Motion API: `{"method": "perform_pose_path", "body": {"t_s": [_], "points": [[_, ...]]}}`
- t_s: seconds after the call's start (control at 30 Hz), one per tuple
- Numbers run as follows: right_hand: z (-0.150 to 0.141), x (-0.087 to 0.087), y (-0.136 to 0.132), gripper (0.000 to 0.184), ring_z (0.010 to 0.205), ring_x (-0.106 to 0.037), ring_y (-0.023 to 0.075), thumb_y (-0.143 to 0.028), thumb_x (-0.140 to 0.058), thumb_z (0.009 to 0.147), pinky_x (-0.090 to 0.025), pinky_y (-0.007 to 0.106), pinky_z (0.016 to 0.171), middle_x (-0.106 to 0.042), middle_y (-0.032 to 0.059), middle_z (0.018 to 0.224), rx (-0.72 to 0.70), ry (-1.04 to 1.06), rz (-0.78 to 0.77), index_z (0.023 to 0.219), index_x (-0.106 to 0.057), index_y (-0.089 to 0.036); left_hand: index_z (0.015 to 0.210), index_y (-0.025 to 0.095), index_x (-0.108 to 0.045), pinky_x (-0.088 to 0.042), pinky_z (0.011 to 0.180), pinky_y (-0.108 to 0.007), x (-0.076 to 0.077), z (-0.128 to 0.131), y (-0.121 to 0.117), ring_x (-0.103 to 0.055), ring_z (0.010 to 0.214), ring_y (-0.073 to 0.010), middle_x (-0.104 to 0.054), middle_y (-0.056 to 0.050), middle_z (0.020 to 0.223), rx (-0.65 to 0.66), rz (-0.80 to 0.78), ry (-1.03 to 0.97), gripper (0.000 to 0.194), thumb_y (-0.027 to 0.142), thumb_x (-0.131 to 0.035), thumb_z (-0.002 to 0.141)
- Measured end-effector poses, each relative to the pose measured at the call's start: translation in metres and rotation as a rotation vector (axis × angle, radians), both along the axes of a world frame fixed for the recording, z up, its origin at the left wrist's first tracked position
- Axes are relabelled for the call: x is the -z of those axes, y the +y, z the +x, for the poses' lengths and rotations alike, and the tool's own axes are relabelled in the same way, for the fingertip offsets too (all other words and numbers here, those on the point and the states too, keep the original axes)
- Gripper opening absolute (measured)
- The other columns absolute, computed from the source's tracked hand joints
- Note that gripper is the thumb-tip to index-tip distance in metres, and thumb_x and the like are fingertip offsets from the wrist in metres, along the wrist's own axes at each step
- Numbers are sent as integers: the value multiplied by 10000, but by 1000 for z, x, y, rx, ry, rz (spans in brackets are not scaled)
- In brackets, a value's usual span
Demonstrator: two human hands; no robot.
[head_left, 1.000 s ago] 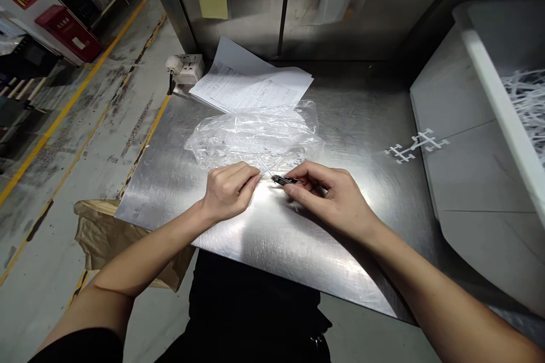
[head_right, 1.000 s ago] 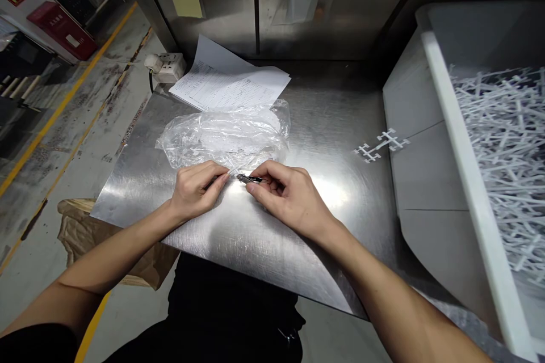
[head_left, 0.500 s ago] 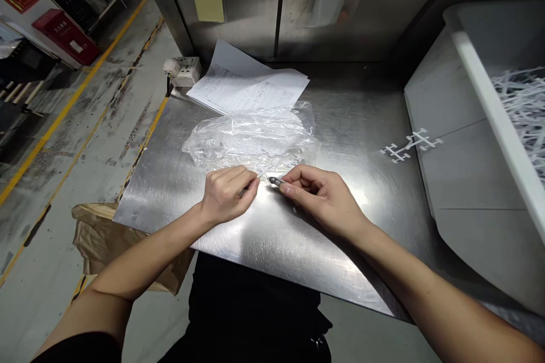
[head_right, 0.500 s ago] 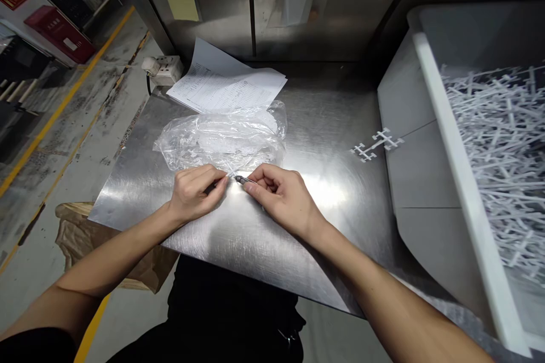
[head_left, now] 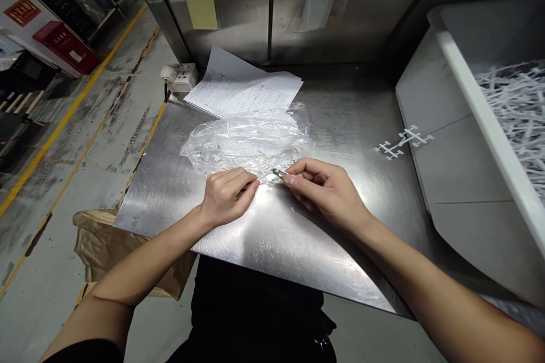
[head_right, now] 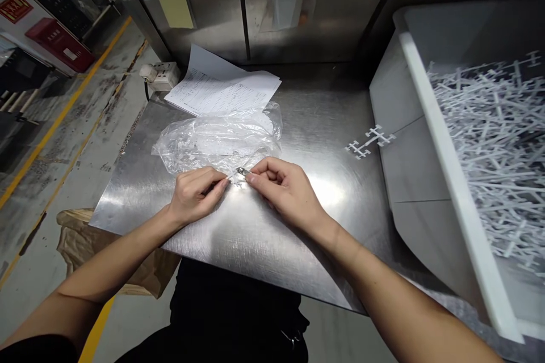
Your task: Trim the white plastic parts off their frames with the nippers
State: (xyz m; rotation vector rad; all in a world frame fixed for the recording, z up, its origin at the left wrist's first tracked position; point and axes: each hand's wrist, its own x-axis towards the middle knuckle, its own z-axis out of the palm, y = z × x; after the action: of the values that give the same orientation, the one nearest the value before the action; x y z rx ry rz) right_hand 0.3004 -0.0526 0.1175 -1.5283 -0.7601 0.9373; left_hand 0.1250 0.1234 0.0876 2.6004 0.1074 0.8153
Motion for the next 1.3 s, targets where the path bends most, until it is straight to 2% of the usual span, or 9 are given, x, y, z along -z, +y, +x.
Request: {"method": "perform_pose_path", "body": {"t_s": [0.1, 0.3, 0.43, 0.63, 0.87, 1.3], "points": [[2, -2, 0, 277, 523, -520, 139, -478, -780, 962, -369, 306, 513, -599, -30, 626, 54, -10, 27, 929, -732, -208, 975, 186, -740, -449, 594, -275, -3, 0, -1, -639, 613, -115, -736, -1, 746, 32, -43, -40, 157, 184, -625, 1082], [0, 4, 1, 247, 590, -555, 154, -454, -782, 976, -412, 320, 558, -634, -8, 694, 41, -109, -6, 944, -759, -211, 998, 180, -752, -479, 598, -278, -3, 0, -2, -670, 631, -125, -754, -7, 766, 26, -61, -51, 127, 173, -649, 1073], [0, 10, 0, 228, 673, -592, 179, -449, -782, 994, -448, 337, 621, -678, 12, 755, 86, -276, -20, 994, -789, -220, 1051, 180, -760, -578, 658, -280, -2, 0, -1, -772, 747, -155, -814, -35, 867, 44, -75, -67, 116, 158, -650, 1081], [-2, 8, -1, 206, 698, -598, 185, -425, -769, 996, -456, 345, 653, -671, 12, 776, 87, -312, 23, 997, -783, -220, 1122, 180, -739, -667, 755, -261, 1, 1, -4, -830, 842, -163, -845, -37, 965, 143, -70, -111, 104, 112, -679, 1071], [-5, 7, -1, 161, 695, -600, 179, -387, -775, 1002, -446, 340, 647, -679, 7, 785, 74, -342, 41, 1007, -787, -227, 1064, 171, -704, -626, 680, -255, 1, 0, -5, -784, 744, -150, -807, -29, 891, 164, -19, -123, 86, 89, -679, 1058], [-6, 10, -2, 140, 668, -593, 160, -359, -769, 1009, -440, 318, 618, -688, -3, 768, 46, -386, 65, 1019, -791, -221, 1072, 171, -693, -608, 666, -249, 3, 1, -4, -765, 734, -140, -792, -23, 870, 176, 16, -114, 75, 114, -646, 1086]]}}
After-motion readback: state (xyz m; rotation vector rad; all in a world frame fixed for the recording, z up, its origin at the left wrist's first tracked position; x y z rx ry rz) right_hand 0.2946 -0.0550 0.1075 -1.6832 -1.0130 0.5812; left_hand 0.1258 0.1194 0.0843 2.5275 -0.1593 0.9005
